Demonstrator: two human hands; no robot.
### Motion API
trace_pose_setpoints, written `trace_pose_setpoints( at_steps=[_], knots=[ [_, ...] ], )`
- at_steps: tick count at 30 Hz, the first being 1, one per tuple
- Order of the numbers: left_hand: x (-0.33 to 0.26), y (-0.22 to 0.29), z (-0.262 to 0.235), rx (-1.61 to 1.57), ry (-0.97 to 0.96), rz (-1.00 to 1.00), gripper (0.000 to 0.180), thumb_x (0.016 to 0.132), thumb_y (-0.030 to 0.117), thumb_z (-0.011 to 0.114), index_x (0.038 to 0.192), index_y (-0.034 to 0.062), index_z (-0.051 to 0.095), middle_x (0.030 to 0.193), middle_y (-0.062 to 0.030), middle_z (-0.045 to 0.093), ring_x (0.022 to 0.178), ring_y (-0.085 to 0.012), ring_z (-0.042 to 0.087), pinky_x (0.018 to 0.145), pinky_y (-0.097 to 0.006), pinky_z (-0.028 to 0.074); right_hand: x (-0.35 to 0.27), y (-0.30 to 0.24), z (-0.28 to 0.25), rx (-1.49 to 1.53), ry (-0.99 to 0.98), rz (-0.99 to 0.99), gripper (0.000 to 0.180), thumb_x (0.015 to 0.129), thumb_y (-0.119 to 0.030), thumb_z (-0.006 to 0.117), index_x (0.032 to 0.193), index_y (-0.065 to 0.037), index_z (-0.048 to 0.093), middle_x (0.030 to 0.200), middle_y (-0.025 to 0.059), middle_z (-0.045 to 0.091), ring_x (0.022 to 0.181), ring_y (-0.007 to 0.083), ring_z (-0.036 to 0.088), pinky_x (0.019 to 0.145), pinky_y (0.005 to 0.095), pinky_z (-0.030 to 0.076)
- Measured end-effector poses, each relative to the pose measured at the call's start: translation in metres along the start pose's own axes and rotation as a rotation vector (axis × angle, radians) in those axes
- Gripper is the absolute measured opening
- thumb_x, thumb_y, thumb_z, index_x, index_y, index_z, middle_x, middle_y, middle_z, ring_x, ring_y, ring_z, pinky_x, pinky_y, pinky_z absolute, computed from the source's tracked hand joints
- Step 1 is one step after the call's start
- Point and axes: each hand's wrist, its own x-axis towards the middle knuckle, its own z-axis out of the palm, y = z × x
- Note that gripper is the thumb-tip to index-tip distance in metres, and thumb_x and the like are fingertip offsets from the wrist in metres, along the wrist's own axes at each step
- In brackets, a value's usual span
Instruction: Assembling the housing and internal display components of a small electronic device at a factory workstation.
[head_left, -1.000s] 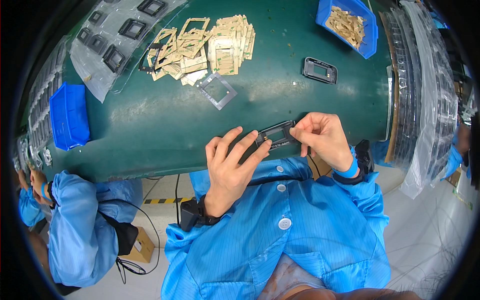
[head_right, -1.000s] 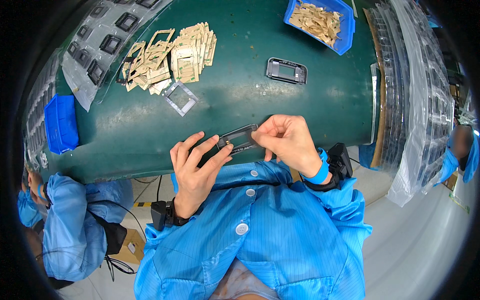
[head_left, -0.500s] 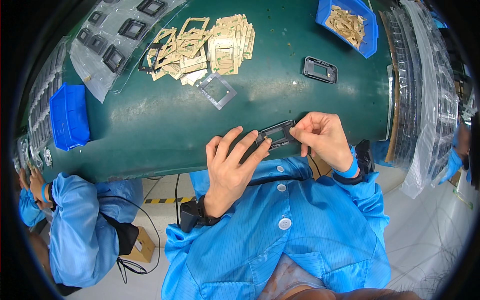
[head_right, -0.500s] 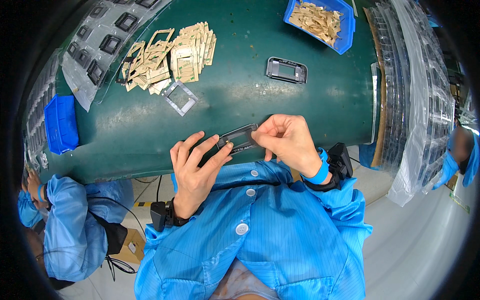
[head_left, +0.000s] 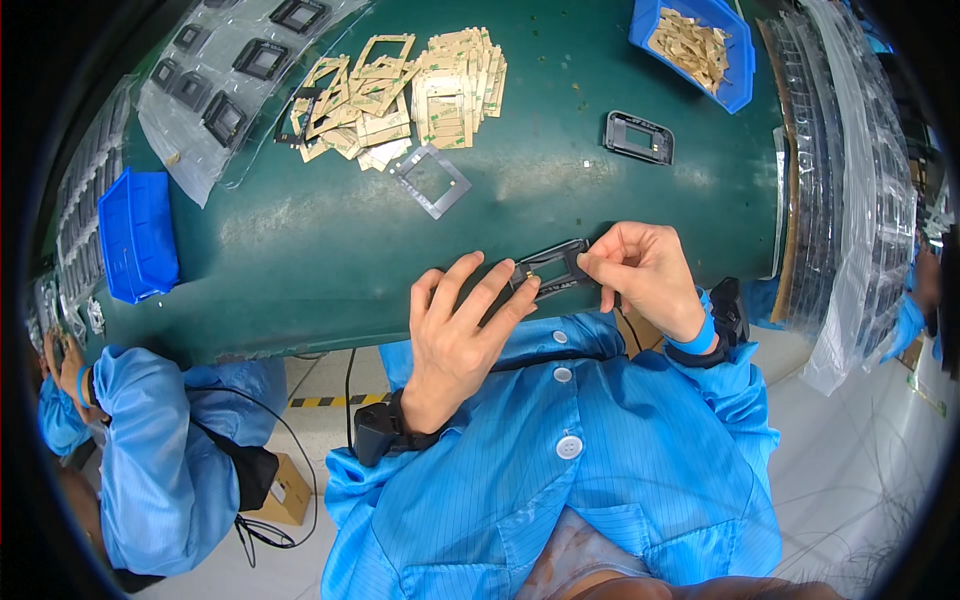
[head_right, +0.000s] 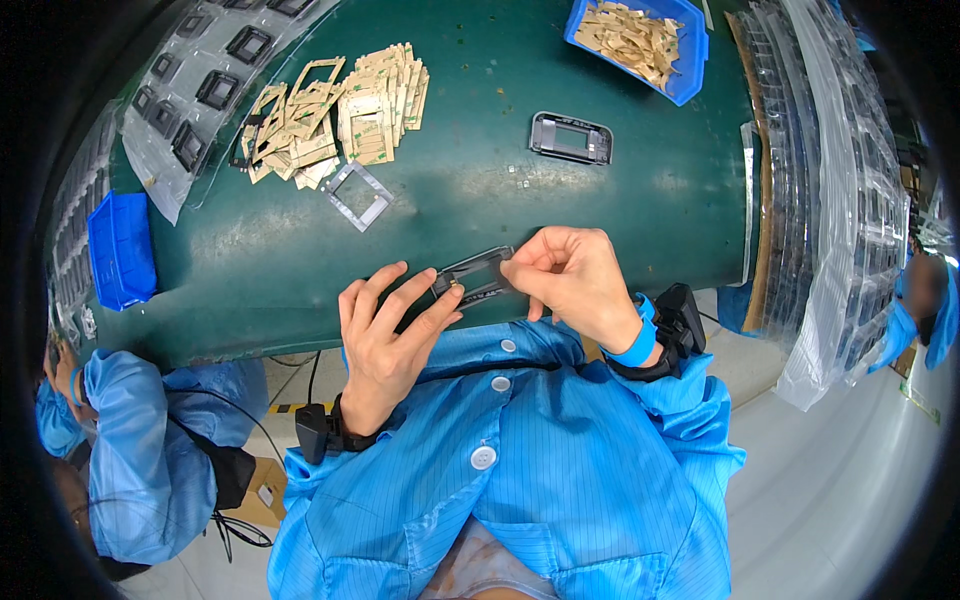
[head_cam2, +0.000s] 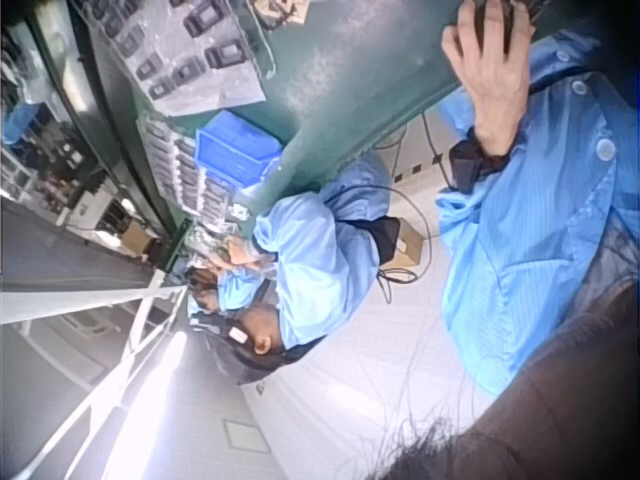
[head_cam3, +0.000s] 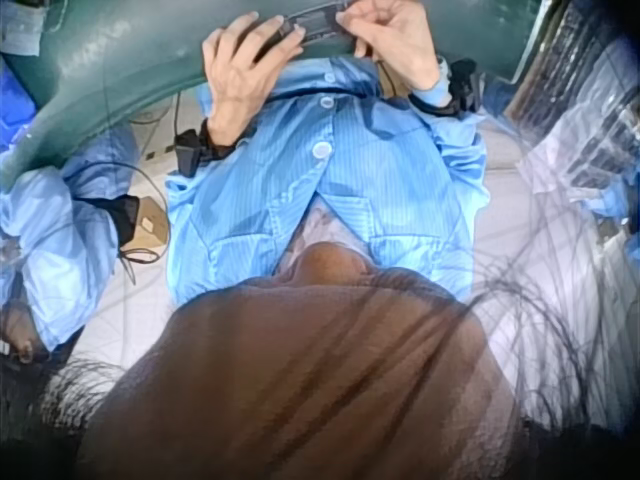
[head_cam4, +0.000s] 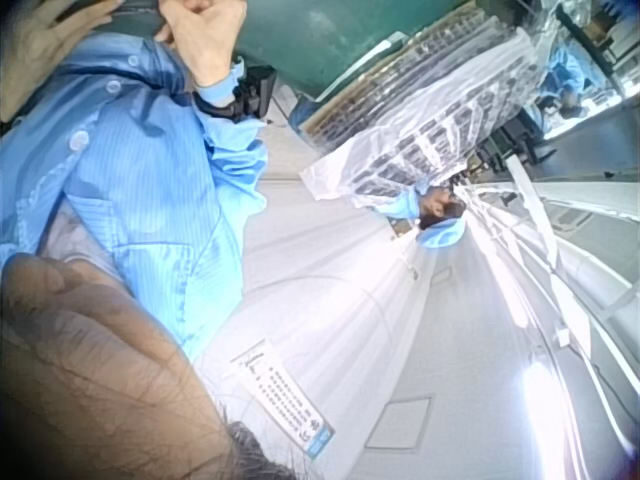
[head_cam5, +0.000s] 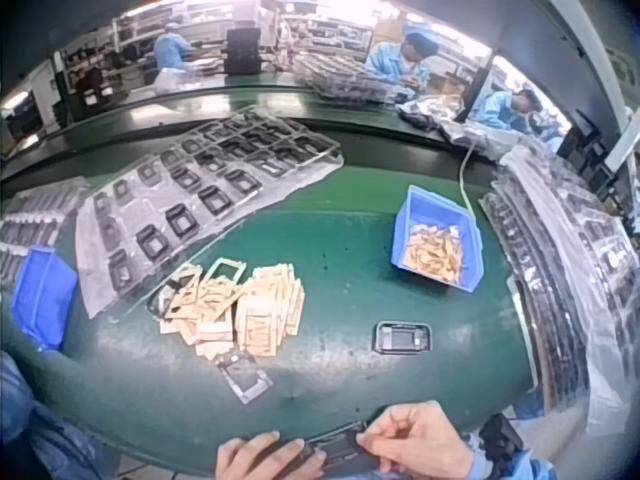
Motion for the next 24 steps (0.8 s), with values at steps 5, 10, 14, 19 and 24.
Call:
trace_pose_setpoints(
  at_steps=[5, 10, 14, 19, 24],
  knots=[
    [-0.0012, -0.0035, 0.0008, -0.058, 0.023, -0.007, 0.036, 0.072, 0.022, 0.085, 0.107, 0.0202, 0.078, 0.117, 0.0002, 0.068, 0.111, -0.0272, 0.059, 0.089, -0.043, 0.042, 0.0001, -0.0002, 0.0005, -0.005, 0.009, 0.002, 0.011, 0.088, -0.006, 0.072, 0.083, 0.003, 0.067, 0.067, 0.0044, 0.066, 0.049, 0.0078, 0.061, 0.038, 0.0193, 0.04],
    [-0.0024, -0.0042, 0.0014, -0.087, 0.031, -0.025, 0.034, 0.071, 0.022, 0.086, 0.103, 0.0179, 0.078, 0.117, 0.0, 0.069, 0.112, -0.0272, 0.06, 0.089, -0.042, 0.042, 0.0001, 0.0012, 0.0001, 0.005, 0.002, -0.008, 0.012, 0.089, -0.006, 0.072, 0.082, 0.003, 0.067, 0.067, 0.0044, 0.066, 0.049, 0.0075, 0.061, 0.038, 0.0191, 0.04],
    [-0.0025, -0.0038, 0.0013, -0.09, 0.036, -0.014, 0.033, 0.071, 0.023, 0.086, 0.102, 0.0182, 0.078, 0.118, 0.0, 0.069, 0.112, -0.0271, 0.06, 0.089, -0.042, 0.042, 0.0001, 0.0012, -0.0004, 0.007, 0.002, -0.014, 0.013, 0.089, -0.007, 0.072, 0.082, 0.003, 0.067, 0.067, 0.0042, 0.066, 0.049, 0.0075, 0.06, 0.038, 0.0191, 0.039],
    [-0.0028, -0.0038, 0.0022, -0.06, 0.038, 0.007, 0.033, 0.07, 0.022, 0.087, 0.102, 0.0206, 0.078, 0.119, -0.0005, 0.069, 0.112, -0.0276, 0.06, 0.088, -0.044, 0.042, 0.0003, 0.0012, -0.0003, 0.006, 0.002, -0.012, 0.013, 0.089, -0.007, 0.073, 0.082, 0.003, 0.067, 0.066, 0.0039, 0.066, 0.049, 0.0079, 0.061, 0.038, 0.0194, 0.039],
    [-0.003, -0.0043, 0.0024, -0.019, 0.042, 0.042, 0.033, 0.07, 0.022, 0.087, 0.102, 0.0212, 0.078, 0.118, -0.0011, 0.069, 0.111, -0.0284, 0.061, 0.087, -0.045, 0.043, 0.0006, -0.0001, -0.0006, 0.022, -0.002, -0.006, 0.013, 0.089, -0.007, 0.073, 0.083, 0.003, 0.067, 0.066, 0.0041, 0.066, 0.049, 0.0082, 0.061, 0.038, 0.0196, 0.04]
  ],
)
